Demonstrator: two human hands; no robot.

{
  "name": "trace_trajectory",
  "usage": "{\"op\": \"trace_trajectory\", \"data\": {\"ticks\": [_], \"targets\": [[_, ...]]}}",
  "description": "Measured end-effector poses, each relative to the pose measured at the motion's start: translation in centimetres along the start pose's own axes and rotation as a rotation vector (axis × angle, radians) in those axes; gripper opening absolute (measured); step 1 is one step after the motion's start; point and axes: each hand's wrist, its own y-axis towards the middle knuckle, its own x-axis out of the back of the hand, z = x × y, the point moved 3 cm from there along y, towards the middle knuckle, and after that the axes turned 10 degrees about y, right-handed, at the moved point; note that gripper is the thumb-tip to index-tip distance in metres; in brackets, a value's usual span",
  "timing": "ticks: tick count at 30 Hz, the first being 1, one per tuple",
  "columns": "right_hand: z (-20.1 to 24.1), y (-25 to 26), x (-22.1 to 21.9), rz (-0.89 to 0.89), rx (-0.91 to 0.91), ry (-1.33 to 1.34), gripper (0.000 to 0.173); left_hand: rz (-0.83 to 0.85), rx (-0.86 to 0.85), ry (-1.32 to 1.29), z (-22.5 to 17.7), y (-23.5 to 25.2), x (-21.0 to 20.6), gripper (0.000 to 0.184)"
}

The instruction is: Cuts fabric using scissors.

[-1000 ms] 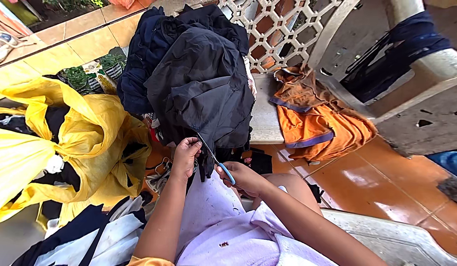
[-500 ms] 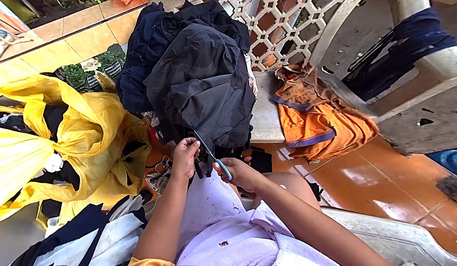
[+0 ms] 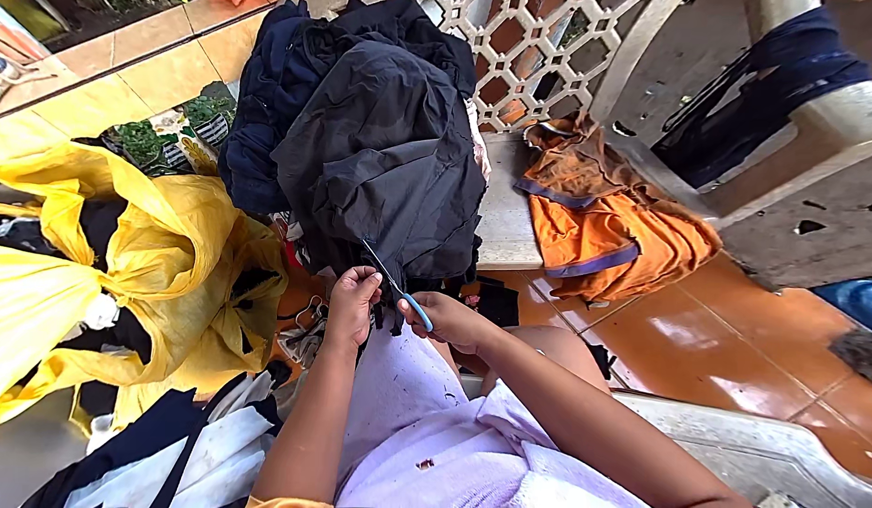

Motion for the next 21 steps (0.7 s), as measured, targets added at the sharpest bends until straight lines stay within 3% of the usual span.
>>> {"op": "trace_trajectory", "data": {"ticks": [11, 14, 18, 21], "targets": [[-0.2, -0.2, 0.7, 0.036, 0.035, -0.065, 0.025, -0.044, 0.003, -0.024, 0.1, -0.1, 0.9, 0.009], [-0.8, -1.1, 2.0, 0.028, 0.038, -0.050, 0.023, -0.242, -0.111, -0.046, -0.8, 0.5, 3.2, 0.007], [-2.3, -3.0, 4.2, -0.021, 0.021, 0.013, 0.022, -0.619, -0.410, -0.102, -2.1, 0.9, 7.0, 0.009], [-3.9, -4.3, 5.4, -0.044, 0.024, 0.053, 0.022, -0.690, -0.447, 0.004, -1.2, 1.8, 8.5, 0.018]]}}
